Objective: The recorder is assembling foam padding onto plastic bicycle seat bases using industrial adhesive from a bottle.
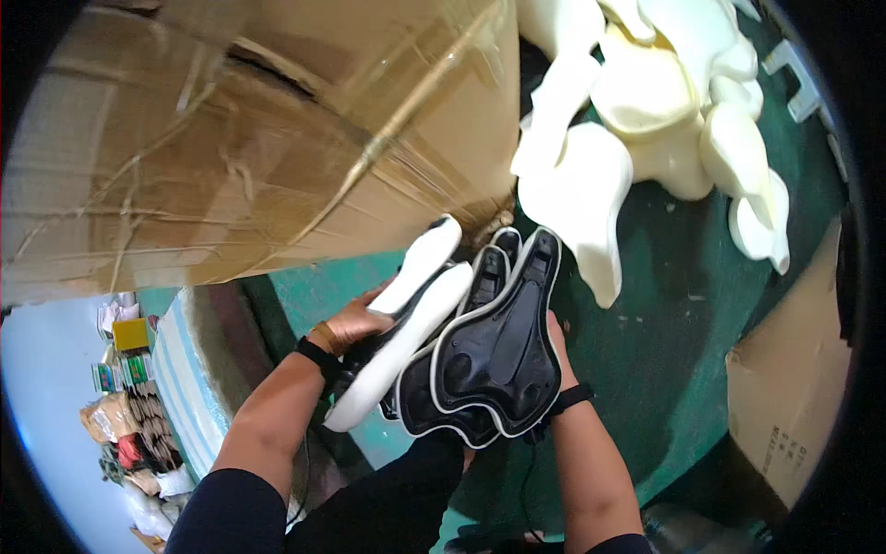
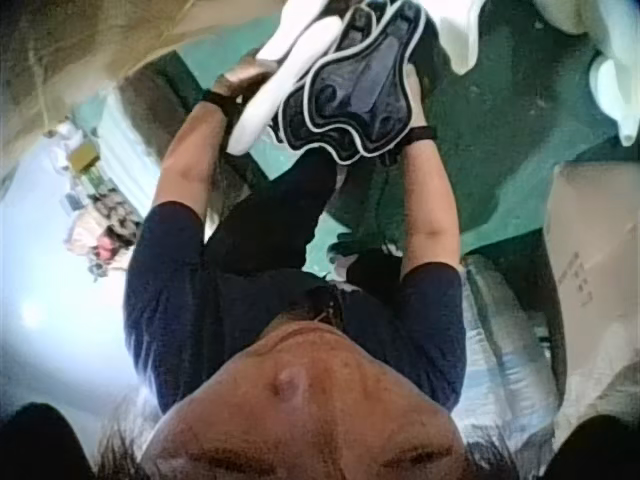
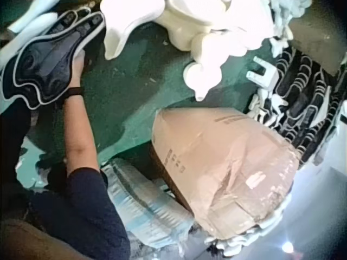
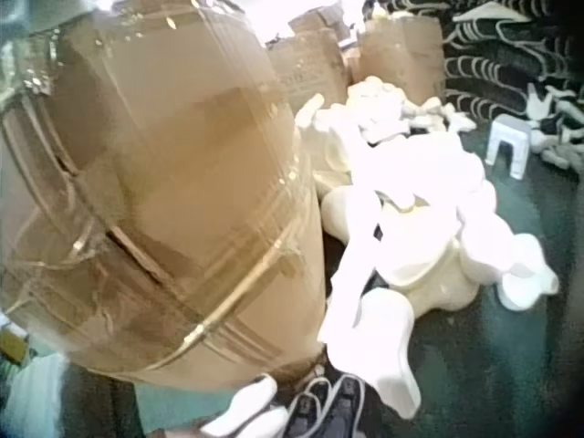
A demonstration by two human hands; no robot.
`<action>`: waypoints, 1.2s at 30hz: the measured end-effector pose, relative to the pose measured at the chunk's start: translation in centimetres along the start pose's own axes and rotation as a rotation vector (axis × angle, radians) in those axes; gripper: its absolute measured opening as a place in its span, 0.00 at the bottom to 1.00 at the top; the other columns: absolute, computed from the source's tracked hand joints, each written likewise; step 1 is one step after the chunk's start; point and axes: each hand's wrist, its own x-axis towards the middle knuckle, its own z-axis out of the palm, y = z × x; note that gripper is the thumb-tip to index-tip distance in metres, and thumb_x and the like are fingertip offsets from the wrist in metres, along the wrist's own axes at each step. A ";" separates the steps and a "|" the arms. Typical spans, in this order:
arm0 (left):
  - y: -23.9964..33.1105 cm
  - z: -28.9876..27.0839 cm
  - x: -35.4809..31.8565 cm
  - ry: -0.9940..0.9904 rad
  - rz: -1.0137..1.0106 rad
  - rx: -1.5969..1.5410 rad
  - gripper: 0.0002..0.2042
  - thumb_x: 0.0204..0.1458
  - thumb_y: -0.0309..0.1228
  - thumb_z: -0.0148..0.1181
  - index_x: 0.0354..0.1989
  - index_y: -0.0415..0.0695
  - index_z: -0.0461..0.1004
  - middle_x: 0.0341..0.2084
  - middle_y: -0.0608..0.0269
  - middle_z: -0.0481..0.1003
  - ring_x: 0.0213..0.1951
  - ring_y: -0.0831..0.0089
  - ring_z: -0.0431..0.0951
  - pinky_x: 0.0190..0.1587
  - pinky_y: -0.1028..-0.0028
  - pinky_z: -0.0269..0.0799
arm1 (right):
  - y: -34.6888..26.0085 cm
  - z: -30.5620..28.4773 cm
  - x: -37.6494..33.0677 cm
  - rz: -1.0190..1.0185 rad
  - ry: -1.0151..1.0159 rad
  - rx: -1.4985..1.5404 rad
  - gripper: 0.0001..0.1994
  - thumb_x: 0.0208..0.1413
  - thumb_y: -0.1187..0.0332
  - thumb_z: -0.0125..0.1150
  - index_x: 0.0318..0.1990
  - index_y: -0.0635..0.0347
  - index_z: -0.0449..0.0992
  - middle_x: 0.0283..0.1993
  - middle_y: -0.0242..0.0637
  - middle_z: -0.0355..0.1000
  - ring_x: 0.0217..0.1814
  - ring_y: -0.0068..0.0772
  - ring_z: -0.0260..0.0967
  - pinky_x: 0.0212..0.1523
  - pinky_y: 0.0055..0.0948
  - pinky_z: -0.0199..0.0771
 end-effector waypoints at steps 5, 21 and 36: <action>-0.6 -1.5 -2.8 0.092 0.061 0.109 0.42 0.41 0.32 0.64 0.70 0.48 0.56 0.58 0.57 0.68 0.55 0.72 0.69 0.58 0.74 0.63 | 0.7 3.8 -4.2 -0.075 0.167 -0.294 0.14 0.59 0.67 0.56 0.50 0.63 0.70 0.44 0.47 0.75 0.45 0.41 0.73 0.48 0.36 0.69; 4.9 9.3 -24.8 -0.317 -0.080 -0.217 0.26 0.52 0.36 0.65 0.58 0.39 0.69 0.52 0.62 0.74 0.50 0.74 0.71 0.57 0.69 0.66 | -8.4 7.5 -35.1 -0.067 0.010 0.113 0.14 0.66 0.66 0.47 0.51 0.65 0.72 0.48 0.37 0.74 0.47 0.33 0.71 0.50 0.32 0.70; 8.3 12.7 -29.0 -0.579 0.002 -0.198 0.17 0.61 0.34 0.56 0.57 0.45 0.70 0.48 0.65 0.74 0.45 0.77 0.72 0.50 0.71 0.71 | -6.1 2.5 -46.9 -0.238 -0.026 0.135 0.16 0.65 0.65 0.50 0.53 0.66 0.71 0.50 0.39 0.73 0.48 0.34 0.71 0.51 0.32 0.70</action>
